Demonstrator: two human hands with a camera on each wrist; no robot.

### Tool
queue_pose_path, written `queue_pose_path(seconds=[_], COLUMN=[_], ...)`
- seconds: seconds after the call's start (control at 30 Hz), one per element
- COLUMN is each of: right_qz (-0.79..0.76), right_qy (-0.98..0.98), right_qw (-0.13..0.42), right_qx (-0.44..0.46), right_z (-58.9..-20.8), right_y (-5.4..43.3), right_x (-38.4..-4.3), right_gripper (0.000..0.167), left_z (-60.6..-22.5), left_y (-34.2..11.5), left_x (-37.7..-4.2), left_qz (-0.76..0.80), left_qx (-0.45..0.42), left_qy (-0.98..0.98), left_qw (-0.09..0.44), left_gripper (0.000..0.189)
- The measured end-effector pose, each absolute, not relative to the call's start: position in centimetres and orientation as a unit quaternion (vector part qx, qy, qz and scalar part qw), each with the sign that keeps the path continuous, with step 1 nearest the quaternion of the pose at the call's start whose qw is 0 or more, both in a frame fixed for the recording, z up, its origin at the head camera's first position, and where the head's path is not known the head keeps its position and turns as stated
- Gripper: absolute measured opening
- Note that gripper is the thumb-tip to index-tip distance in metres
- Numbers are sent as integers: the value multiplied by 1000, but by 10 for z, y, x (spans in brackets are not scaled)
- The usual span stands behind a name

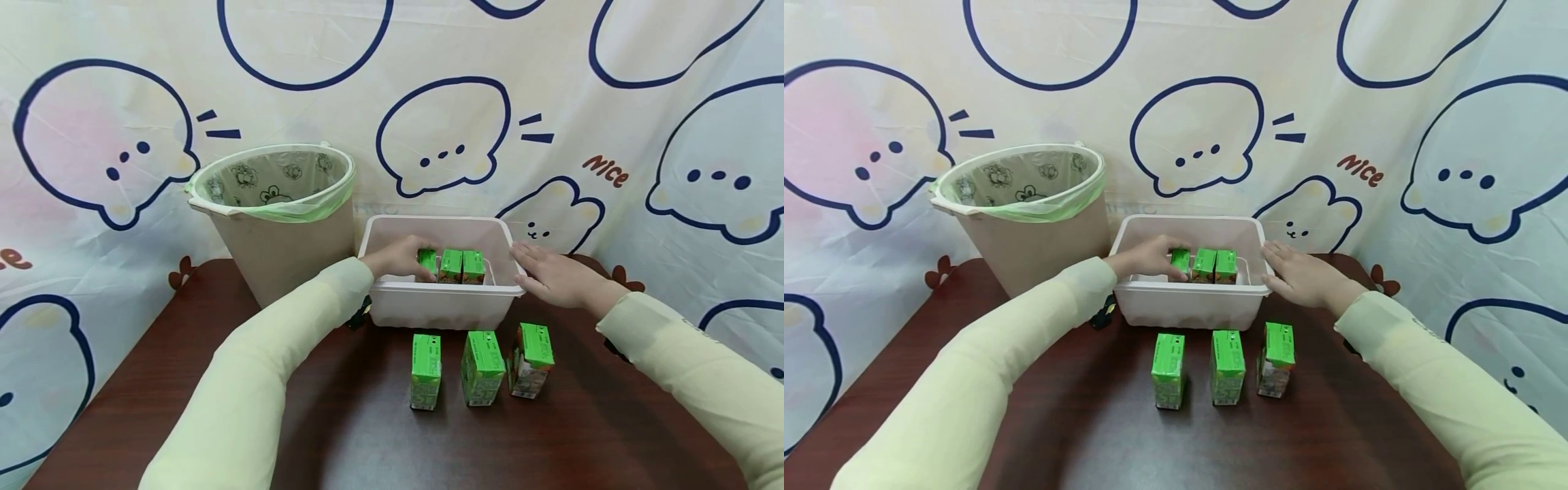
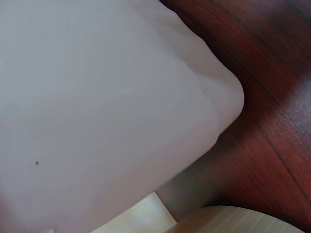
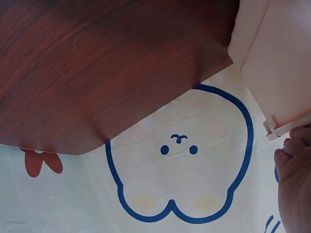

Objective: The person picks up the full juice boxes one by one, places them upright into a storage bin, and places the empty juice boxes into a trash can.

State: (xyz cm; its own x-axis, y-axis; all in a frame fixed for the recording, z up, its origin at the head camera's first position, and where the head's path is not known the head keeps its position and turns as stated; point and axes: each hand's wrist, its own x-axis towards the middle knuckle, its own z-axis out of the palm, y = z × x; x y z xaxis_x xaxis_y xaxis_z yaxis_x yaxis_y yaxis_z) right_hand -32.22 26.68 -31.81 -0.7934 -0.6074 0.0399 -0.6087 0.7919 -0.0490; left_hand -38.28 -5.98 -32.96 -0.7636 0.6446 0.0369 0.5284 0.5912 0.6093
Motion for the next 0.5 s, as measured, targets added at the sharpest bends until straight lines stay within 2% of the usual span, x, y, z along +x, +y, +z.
queue_pose_path(seconds=[0.23,0.5], right_qz=[29,22], right_qy=[-946,-946], right_qw=[16,5], right_qx=[322,324], right_z=[-318,-318], right_y=[266,266], right_x=[-322,-323], right_gripper=[68,70], left_z=[-328,-328], left_y=[-58,-59], left_x=[-383,-384], left_qz=[285,275], left_qx=[321,318], left_qy=[899,903], left_qw=[86,84], left_gripper=[48,50])
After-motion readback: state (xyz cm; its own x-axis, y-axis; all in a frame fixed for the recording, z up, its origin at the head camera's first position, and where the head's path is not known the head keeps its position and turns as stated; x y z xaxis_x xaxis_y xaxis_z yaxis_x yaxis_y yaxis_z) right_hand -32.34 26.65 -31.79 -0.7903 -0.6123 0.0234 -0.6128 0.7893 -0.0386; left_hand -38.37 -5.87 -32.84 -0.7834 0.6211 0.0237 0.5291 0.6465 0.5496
